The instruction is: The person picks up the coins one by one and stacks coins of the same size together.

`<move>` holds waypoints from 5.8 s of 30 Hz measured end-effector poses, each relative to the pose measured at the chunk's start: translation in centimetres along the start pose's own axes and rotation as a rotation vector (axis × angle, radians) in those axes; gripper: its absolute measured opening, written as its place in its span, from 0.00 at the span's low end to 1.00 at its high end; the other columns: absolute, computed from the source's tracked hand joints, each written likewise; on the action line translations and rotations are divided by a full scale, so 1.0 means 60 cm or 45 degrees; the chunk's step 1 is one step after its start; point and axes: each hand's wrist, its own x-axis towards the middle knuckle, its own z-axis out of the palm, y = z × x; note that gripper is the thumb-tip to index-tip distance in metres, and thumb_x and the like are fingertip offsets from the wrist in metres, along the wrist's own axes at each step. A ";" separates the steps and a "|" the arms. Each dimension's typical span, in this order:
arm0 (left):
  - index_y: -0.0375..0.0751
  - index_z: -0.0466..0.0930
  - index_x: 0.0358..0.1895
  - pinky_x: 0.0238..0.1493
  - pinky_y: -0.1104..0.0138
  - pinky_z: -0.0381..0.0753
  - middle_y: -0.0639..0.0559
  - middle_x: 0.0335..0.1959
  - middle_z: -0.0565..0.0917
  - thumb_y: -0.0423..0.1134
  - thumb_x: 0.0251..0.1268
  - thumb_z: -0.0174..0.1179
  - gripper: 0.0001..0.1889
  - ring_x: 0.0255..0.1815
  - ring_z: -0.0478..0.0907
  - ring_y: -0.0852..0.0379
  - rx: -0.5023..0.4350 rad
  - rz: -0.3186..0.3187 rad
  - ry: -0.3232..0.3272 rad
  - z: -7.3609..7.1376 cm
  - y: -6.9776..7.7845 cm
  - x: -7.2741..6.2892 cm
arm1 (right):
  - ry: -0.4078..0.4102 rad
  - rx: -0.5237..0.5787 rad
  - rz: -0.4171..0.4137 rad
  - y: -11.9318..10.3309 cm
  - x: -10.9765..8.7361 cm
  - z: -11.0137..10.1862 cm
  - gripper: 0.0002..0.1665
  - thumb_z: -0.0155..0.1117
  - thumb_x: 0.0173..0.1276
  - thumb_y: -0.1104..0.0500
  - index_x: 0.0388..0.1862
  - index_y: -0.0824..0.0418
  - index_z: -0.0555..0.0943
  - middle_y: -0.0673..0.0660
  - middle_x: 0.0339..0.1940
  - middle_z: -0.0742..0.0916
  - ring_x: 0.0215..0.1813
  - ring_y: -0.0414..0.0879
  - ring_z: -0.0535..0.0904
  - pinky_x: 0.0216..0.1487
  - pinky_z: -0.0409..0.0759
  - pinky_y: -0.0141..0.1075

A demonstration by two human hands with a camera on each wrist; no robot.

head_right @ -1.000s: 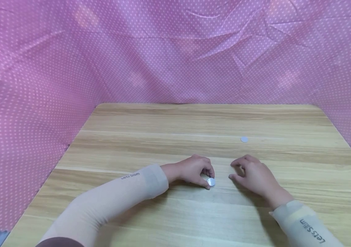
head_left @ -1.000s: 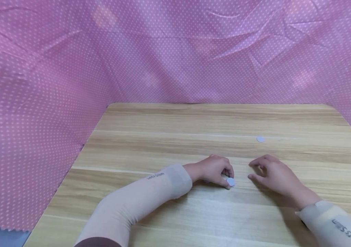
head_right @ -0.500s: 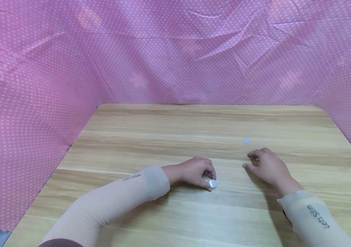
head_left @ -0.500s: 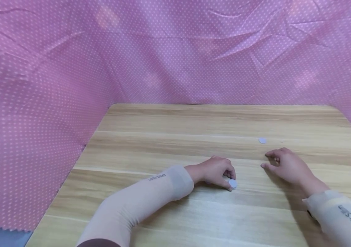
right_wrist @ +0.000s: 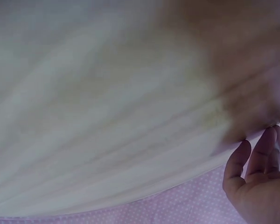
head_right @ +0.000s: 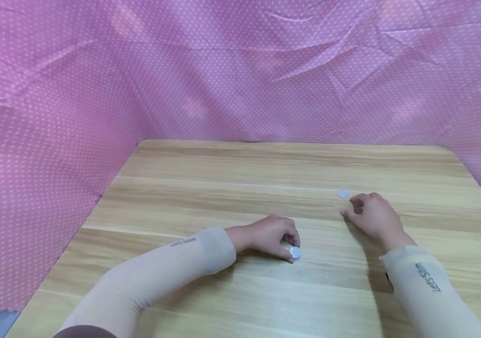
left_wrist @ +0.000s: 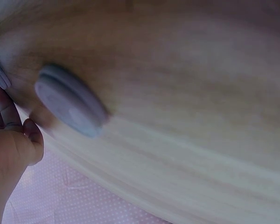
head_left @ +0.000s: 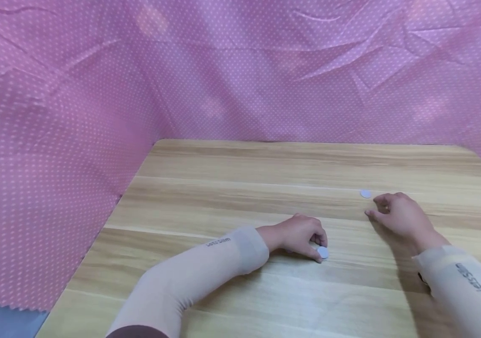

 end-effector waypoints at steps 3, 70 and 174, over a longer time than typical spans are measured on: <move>0.56 0.84 0.37 0.48 0.72 0.56 0.69 0.33 0.74 0.52 0.50 0.72 0.12 0.36 0.68 0.74 -0.007 -0.002 0.001 0.000 0.000 0.001 | -0.005 -0.011 0.018 0.000 0.008 -0.004 0.41 0.58 0.66 0.38 0.58 0.74 0.72 0.76 0.53 0.74 0.55 0.70 0.69 0.55 0.63 0.63; 0.56 0.83 0.37 0.47 0.72 0.56 0.69 0.32 0.73 0.52 0.52 0.71 0.11 0.36 0.68 0.73 -0.024 -0.026 0.000 -0.011 0.008 0.003 | 0.064 0.066 -0.131 -0.020 0.019 0.000 0.18 0.67 0.63 0.52 0.46 0.63 0.85 0.65 0.44 0.85 0.50 0.63 0.77 0.51 0.70 0.58; 0.51 0.84 0.36 0.35 0.81 0.65 0.64 0.30 0.74 0.51 0.47 0.74 0.15 0.33 0.68 0.70 -0.022 0.028 0.027 -0.013 0.000 0.005 | 0.272 0.200 -0.992 -0.135 -0.070 0.091 0.16 0.78 0.43 0.62 0.33 0.55 0.85 0.43 0.36 0.81 0.31 0.35 0.75 0.35 0.70 0.21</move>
